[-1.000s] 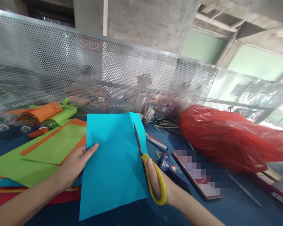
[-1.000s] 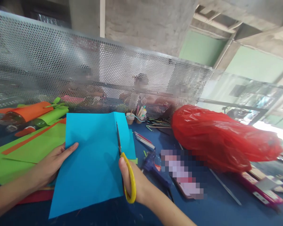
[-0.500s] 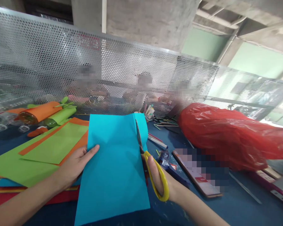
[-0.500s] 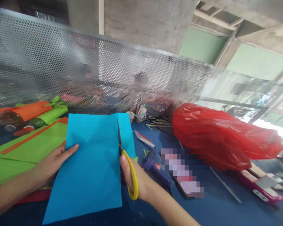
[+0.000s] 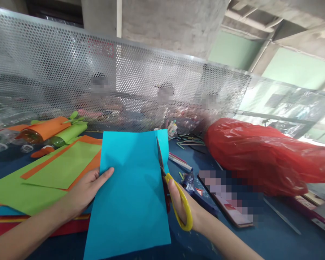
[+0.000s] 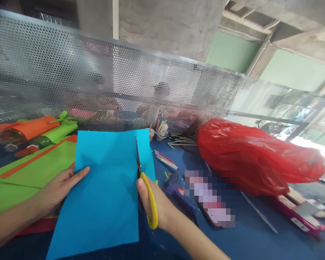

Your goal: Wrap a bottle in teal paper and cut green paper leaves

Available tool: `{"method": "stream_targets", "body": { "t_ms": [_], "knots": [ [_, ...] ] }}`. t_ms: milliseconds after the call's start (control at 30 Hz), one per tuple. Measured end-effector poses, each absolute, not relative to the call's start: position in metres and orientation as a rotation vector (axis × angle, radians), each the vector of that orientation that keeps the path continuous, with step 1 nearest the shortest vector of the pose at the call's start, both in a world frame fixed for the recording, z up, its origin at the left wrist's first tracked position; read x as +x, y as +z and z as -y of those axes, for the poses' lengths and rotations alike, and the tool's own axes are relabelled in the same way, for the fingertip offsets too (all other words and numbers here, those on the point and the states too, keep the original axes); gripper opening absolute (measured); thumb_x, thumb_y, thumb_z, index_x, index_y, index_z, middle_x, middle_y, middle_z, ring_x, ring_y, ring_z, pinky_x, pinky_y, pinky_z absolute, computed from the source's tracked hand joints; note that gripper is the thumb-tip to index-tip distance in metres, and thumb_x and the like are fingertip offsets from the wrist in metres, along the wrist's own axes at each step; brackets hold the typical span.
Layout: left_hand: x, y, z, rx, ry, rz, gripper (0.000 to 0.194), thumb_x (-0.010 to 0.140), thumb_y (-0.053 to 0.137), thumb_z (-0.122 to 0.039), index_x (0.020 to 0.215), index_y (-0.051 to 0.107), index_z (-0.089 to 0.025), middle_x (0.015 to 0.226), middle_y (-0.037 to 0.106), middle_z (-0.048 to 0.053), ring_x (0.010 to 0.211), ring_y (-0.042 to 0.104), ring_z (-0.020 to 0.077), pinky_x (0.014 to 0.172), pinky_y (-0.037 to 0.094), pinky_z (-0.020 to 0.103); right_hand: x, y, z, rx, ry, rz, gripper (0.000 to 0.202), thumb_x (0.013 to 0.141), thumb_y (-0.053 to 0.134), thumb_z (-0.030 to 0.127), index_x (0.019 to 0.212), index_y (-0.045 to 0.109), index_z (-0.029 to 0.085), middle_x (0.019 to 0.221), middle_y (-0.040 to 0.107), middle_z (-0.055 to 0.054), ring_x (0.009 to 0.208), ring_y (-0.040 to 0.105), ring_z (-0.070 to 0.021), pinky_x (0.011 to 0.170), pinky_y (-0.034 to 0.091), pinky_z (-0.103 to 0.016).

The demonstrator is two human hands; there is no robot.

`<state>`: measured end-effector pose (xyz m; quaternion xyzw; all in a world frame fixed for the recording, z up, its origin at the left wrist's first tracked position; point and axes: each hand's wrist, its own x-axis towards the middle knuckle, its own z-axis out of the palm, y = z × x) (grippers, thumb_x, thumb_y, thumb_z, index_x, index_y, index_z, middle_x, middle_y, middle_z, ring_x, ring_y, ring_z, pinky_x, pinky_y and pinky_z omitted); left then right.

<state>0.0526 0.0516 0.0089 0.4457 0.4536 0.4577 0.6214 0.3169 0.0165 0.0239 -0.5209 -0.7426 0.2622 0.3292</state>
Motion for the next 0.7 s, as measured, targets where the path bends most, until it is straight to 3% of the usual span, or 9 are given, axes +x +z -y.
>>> {"method": "stream_targets", "body": {
  "t_ms": [233, 467, 700],
  "knots": [
    [0.0507, 0.0035, -0.0529, 1.028, 1.041, -1.016, 0.026, 0.074, 0.073, -0.046, 0.072, 0.068, -0.02, 0.061, 0.069, 0.0, 0.055, 0.064, 0.0185, 0.055, 0.052, 0.028, 0.3158, 0.0241, -0.0179, -1.314, 0.583, 1.962, 0.053, 0.097, 0.022, 0.056, 0.077, 0.056, 0.021, 0.071, 0.06, -0.003, 0.063, 0.056, -0.0194, 0.062, 0.049, -0.031],
    [0.0521, 0.0045, -0.0506, 1.011, 1.042, -1.02, 0.027, 0.073, 0.074, -0.046, 0.069, 0.068, -0.02, 0.061, 0.07, 0.0, 0.052, 0.062, 0.0165, 0.052, 0.051, 0.026, 0.3146, 0.0251, -0.0169, -1.325, 0.828, 1.886, 0.057, 0.094, 0.019, 0.065, 0.069, 0.048, 0.023, 0.054, 0.053, 0.0, 0.051, 0.055, -0.0169, 0.048, 0.046, -0.026],
    [0.0544, 0.0062, -0.05, 0.952, 1.051, -1.016, 0.027, 0.071, 0.076, -0.046, 0.066, 0.068, -0.02, 0.057, 0.069, -0.001, 0.051, 0.062, 0.0165, 0.051, 0.052, 0.026, 0.3139, 0.022, -0.0169, -1.299, 0.766, 1.793, 0.055, 0.092, 0.028, 0.065, 0.073, 0.058, 0.023, 0.056, 0.057, -0.002, 0.066, 0.062, -0.0219, 0.06, 0.051, -0.03]
  ]
}}
